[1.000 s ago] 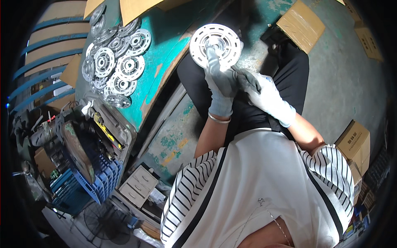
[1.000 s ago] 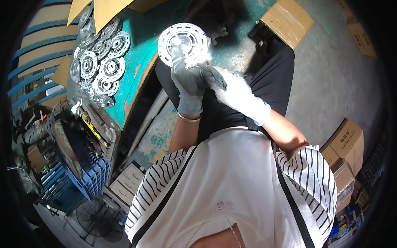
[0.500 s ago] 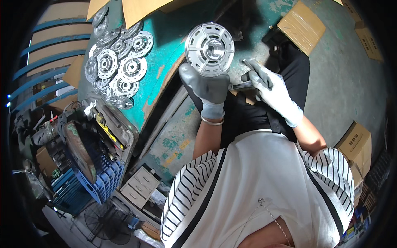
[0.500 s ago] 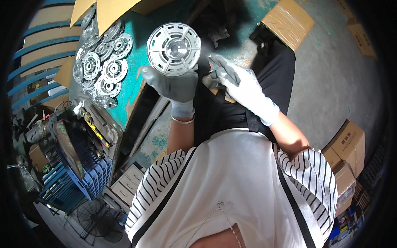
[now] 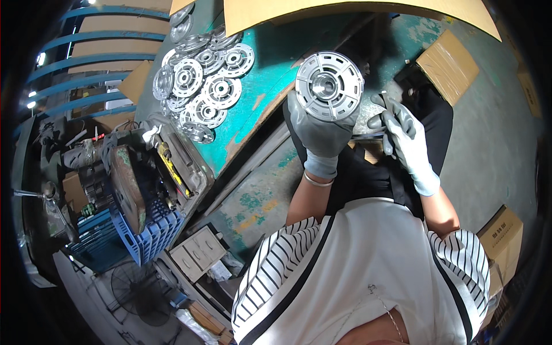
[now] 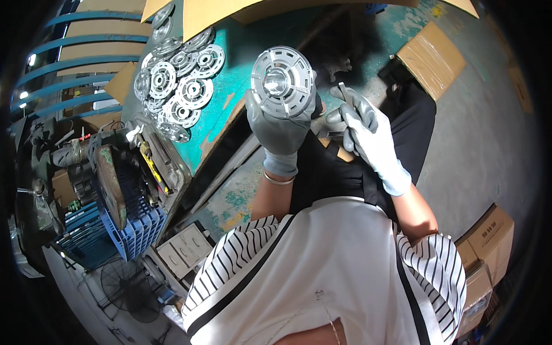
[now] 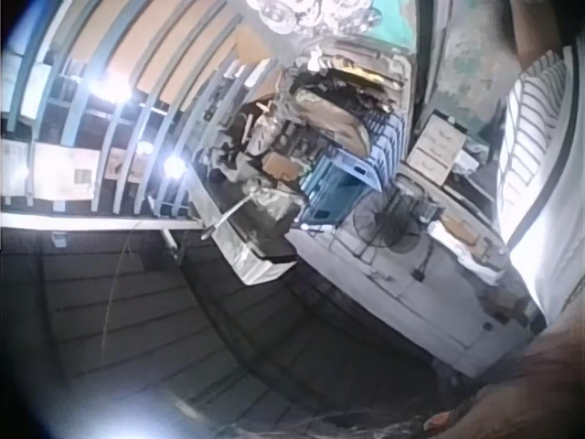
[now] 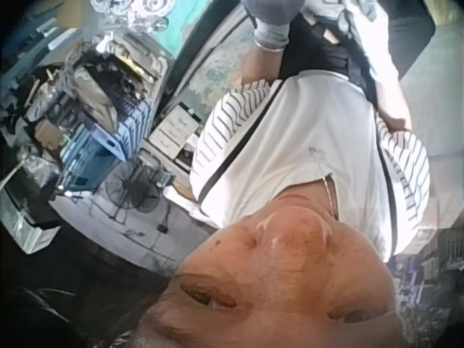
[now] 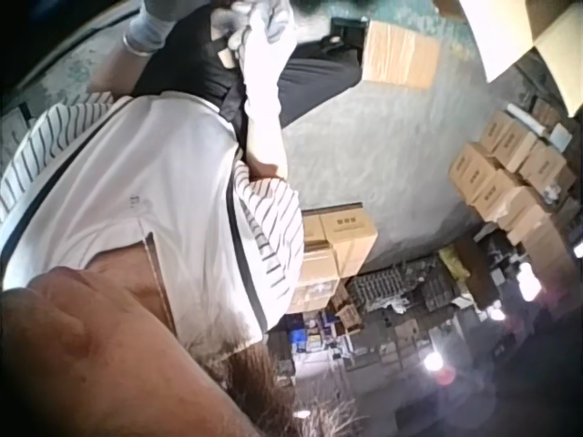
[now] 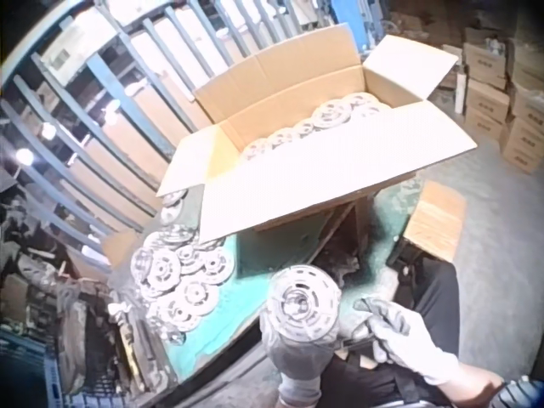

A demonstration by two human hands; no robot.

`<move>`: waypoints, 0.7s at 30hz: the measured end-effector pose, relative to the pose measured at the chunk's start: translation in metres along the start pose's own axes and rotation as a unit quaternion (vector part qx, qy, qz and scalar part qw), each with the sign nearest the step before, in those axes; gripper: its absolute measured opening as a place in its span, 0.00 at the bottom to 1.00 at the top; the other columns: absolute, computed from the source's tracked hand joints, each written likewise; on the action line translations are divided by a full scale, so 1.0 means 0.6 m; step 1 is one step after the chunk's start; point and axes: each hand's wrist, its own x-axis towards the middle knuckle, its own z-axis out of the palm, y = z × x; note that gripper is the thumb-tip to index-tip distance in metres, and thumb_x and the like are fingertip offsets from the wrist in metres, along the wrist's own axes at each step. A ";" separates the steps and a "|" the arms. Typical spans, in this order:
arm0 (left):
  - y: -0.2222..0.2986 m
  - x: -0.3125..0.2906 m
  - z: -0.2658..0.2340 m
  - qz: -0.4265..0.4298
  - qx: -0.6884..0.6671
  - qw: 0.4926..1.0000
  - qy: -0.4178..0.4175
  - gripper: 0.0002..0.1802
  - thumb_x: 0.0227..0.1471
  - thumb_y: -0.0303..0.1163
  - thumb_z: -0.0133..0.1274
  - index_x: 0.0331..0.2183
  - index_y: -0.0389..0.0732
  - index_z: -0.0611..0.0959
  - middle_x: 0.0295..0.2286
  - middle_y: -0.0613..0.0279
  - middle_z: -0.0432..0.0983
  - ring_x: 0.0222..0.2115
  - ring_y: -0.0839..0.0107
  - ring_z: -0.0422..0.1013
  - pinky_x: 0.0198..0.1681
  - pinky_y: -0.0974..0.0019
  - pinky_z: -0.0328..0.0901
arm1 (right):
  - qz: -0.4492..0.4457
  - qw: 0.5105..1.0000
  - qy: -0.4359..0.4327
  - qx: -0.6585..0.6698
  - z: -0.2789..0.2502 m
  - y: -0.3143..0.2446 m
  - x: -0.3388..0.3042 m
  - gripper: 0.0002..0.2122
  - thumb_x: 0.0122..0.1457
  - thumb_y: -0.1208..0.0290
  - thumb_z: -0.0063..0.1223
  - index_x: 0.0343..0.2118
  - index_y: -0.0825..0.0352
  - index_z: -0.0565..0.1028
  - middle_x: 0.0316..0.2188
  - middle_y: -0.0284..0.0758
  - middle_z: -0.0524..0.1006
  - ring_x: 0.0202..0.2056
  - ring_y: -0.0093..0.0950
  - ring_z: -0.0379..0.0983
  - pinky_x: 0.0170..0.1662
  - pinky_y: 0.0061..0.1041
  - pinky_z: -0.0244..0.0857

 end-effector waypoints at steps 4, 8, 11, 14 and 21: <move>0.003 -0.003 -0.005 -0.054 -0.077 0.996 0.001 0.22 0.43 0.42 0.62 0.37 0.37 0.79 0.35 0.57 0.73 0.34 0.59 0.69 0.37 0.63 0.63 | 0.016 1.000 -0.009 0.022 0.008 -0.012 -0.001 0.18 0.63 0.72 0.45 0.54 0.72 0.66 0.29 0.33 0.77 0.14 0.13 0.62 0.17 0.11 0.53; 0.007 -0.002 -0.010 -0.025 -0.055 0.998 -0.025 0.23 0.44 0.41 0.61 0.40 0.38 0.78 0.36 0.57 0.73 0.36 0.61 0.69 0.38 0.63 0.63 | 0.016 1.000 -0.007 0.018 0.008 -0.014 -0.001 0.18 0.63 0.72 0.44 0.54 0.72 0.66 0.29 0.34 0.77 0.14 0.13 0.62 0.19 0.11 0.56; 0.013 -0.004 -0.009 -0.098 -0.147 0.984 -0.034 0.26 0.46 0.43 0.60 0.43 0.38 0.75 0.36 0.59 0.72 0.37 0.64 0.70 0.38 0.64 0.64 | -0.007 0.999 -0.013 0.040 0.010 -0.011 0.001 0.17 0.63 0.72 0.44 0.54 0.73 0.66 0.31 0.35 0.77 0.15 0.13 0.63 0.21 0.11 0.59; 0.017 -0.003 -0.016 -0.137 -0.181 0.973 -0.050 0.27 0.49 0.46 0.54 0.46 0.39 0.72 0.38 0.60 0.72 0.38 0.67 0.70 0.41 0.63 0.65 | -0.007 0.999 -0.005 0.031 0.012 -0.012 0.003 0.17 0.63 0.72 0.44 0.54 0.73 0.66 0.32 0.37 0.78 0.15 0.12 0.63 0.23 0.10 0.61; 0.019 -0.001 -0.016 -0.160 -0.317 0.932 -0.071 0.28 0.50 0.40 0.52 0.51 0.39 0.69 0.47 0.56 0.68 0.45 0.61 0.68 0.50 0.58 0.64 | -0.035 0.999 0.027 -0.007 0.004 0.003 0.012 0.19 0.63 0.67 0.44 0.54 0.72 0.65 0.40 0.36 0.77 0.16 0.11 0.62 0.19 0.09 0.56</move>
